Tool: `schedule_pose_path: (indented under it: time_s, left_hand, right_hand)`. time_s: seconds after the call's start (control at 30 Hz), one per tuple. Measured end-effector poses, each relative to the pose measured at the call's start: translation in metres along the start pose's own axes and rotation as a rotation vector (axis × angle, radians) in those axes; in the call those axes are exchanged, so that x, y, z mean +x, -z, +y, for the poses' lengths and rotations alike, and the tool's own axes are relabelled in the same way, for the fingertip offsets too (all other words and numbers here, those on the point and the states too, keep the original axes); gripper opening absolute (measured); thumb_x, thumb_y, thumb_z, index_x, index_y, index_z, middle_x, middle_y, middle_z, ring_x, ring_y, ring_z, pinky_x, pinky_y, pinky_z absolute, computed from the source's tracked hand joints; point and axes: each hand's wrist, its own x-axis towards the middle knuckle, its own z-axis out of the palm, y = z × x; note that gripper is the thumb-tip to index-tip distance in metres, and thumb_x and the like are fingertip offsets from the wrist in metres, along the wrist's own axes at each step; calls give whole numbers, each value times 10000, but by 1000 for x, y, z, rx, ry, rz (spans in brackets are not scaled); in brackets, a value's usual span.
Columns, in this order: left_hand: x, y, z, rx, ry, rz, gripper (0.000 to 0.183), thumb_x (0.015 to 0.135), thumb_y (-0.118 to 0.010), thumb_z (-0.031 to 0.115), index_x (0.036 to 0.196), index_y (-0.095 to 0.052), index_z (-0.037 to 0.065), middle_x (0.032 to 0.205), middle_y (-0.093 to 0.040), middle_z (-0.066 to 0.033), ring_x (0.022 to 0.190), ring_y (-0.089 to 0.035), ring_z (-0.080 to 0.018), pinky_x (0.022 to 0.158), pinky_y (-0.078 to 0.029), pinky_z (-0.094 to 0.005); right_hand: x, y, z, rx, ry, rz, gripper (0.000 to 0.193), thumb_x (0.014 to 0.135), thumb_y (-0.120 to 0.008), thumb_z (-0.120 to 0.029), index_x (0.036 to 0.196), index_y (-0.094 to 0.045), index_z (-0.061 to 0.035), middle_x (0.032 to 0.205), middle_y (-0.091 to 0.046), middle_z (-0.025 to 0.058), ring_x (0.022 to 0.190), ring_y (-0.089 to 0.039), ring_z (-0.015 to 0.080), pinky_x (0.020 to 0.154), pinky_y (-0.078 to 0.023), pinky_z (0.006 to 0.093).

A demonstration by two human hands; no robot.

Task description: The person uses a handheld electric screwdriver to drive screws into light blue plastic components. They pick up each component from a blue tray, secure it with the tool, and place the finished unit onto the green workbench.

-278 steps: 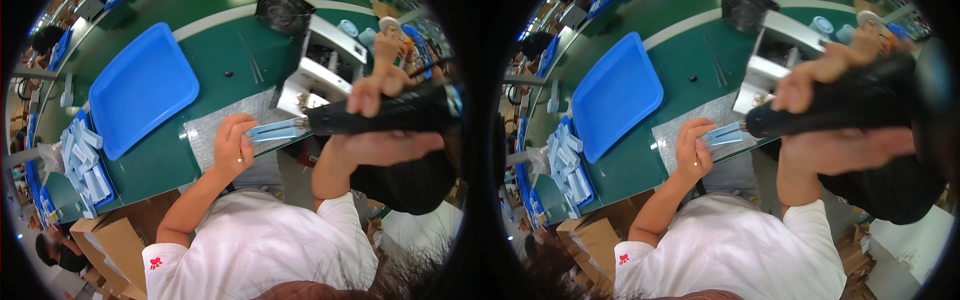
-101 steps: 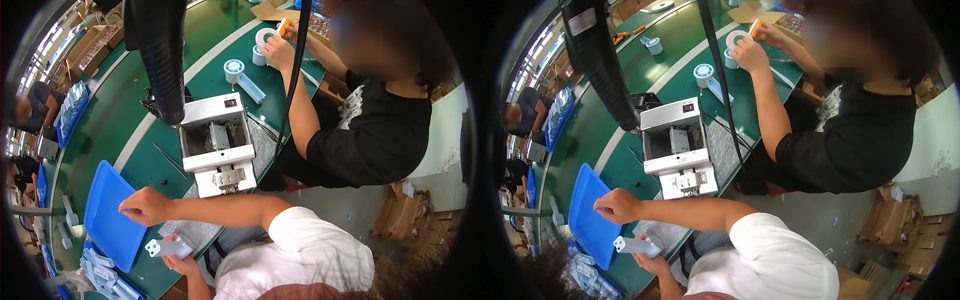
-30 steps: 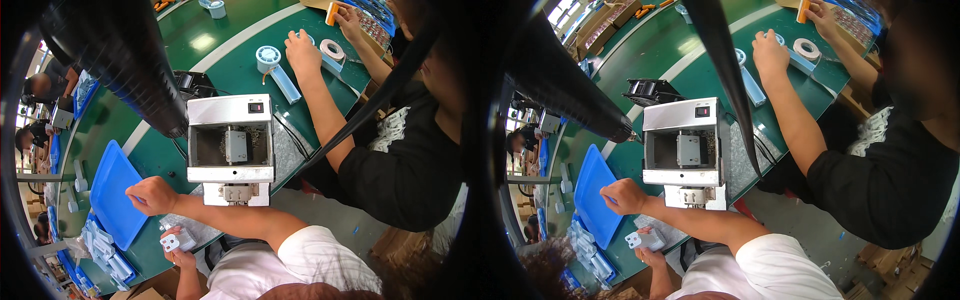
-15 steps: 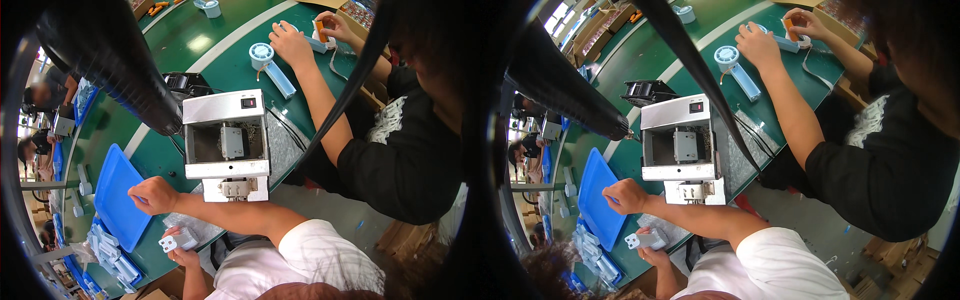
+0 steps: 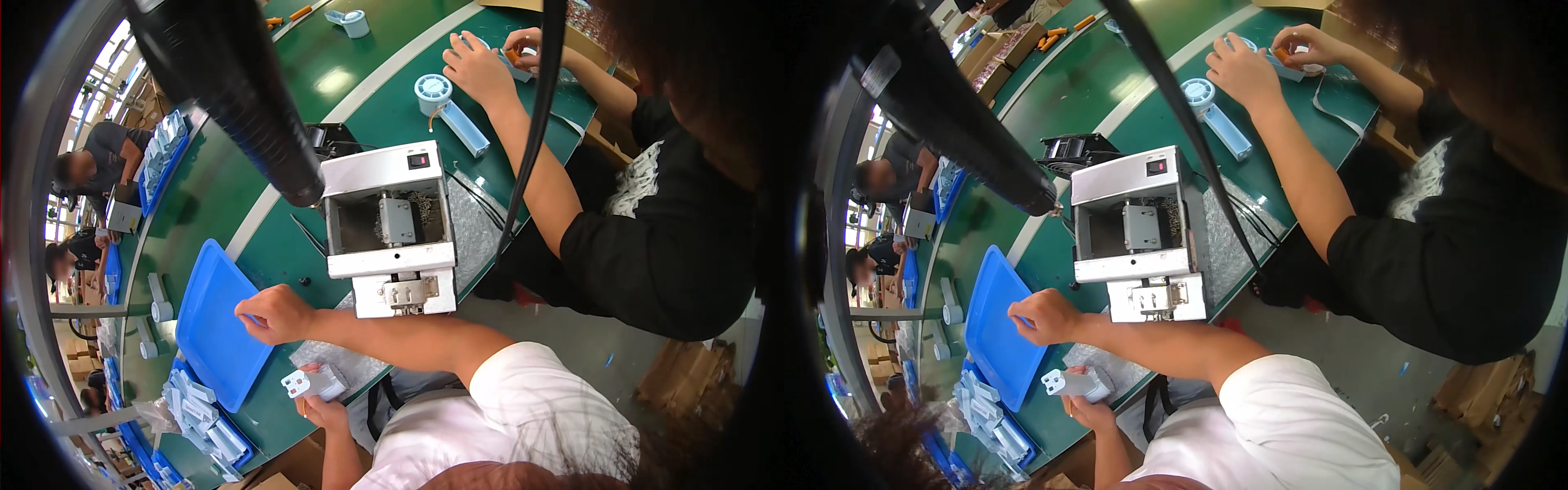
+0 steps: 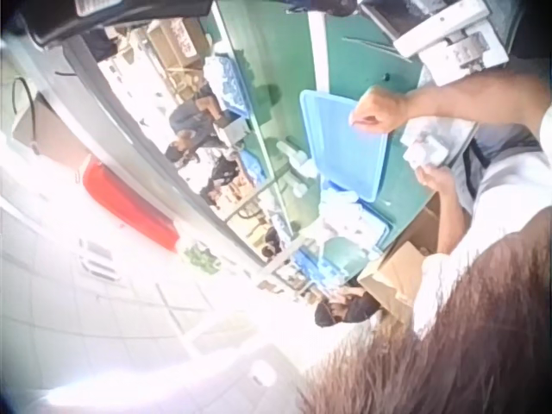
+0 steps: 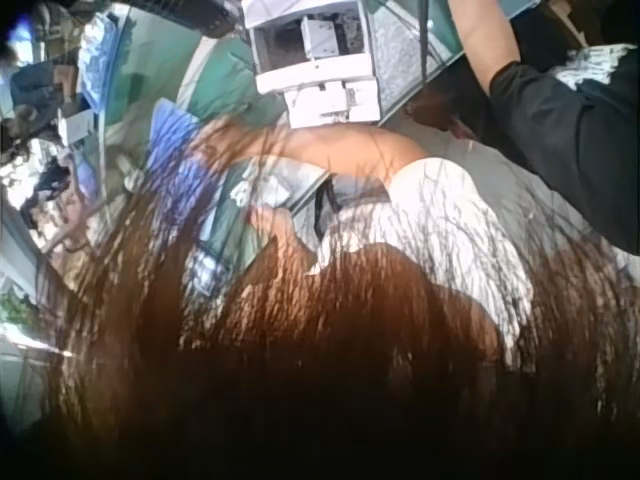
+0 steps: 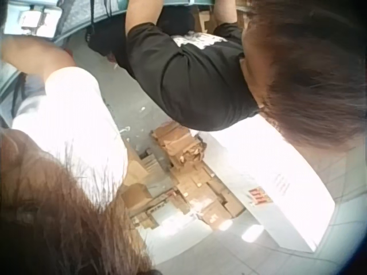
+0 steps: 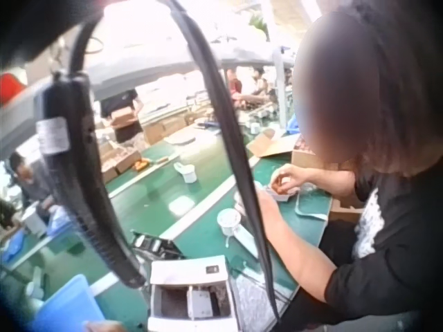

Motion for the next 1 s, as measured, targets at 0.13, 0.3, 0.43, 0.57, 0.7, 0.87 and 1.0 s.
schedule_pose_path:
  time_s: [0.13, 0.3, 0.43, 0.57, 0.7, 0.87, 1.0]
  left_hand:
    - [-2, 0, -4, -42, 5, 8, 405, 981, -371, 240, 1087, -580, -89, 1094, -619, -200, 1036, -589, -295, 935, -485, -421]
    - [-2, 0, -8, -74, -19, -8, 365, 940, -371, 171, 1119, -545, -96, 1098, -620, -223, 992, -594, -294, 908, -494, -432]
    - [-6, 1, -17, -92, -9, 18, 356, 943, -385, 180, 1093, -559, -92, 1068, -622, -204, 965, -590, -282, 884, -493, -407]
    - [-4, 3, -13, -55, 7, -3, 343, 947, -383, 177, 1067, -573, -83, 1031, -626, -179, 932, -590, -266, 851, -486, -377]
    - [-5, 2, -13, -66, 10, 9, 338, 944, -370, 166, 1055, -578, -77, 1012, -629, -169, 910, -591, -257, 834, -481, -363]
    - [-2, 2, -9, -66, -5, -14, 336, 942, -358, 158, 1054, -573, -75, 1009, -629, -166, 910, -593, -252, 839, -481, -358]
    - [0, 3, -8, -16, -23, -34, 328, 932, -356, 141, 1055, -566, -79, 1015, -626, -167, 921, -598, -266, 850, -484, -364]
  right_hand:
    - [0, 0, 1, -35, 54, 12, 51, 812, -691, -69, 853, -665, -83, 538, -547, 37, 481, -587, 224, 476, -452, 353]
    - [0, 1, 2, -53, 48, -2, 51, 815, -692, -62, 857, -669, -81, 533, -538, 40, 474, -578, 219, 474, -446, 347]
    - [0, 1, 1, -52, 42, -15, 57, 813, -693, -53, 858, -672, -80, 527, -529, 40, 463, -568, 217, 467, -437, 346]
    - [-1, -2, 3, -40, 26, -26, 65, 809, -692, -45, 861, -673, -78, 521, -522, 41, 451, -558, 214, 455, -425, 340]
    - [-2, -3, 1, -30, -35, -62, 32, 821, -685, -76, 839, -660, -84, 541, -568, 52, 484, -599, 242, 484, -458, 359]
    - [-1, -2, 3, -44, -34, -65, 38, 819, -685, -78, 850, -665, -87, 541, -569, 54, 487, -601, 240, 486, -459, 360]
    - [0, 0, 0, -55, -28, -60, 45, 813, -687, -80, 847, -660, -90, 540, -570, 55, 486, -601, 244, 490, -463, 363]
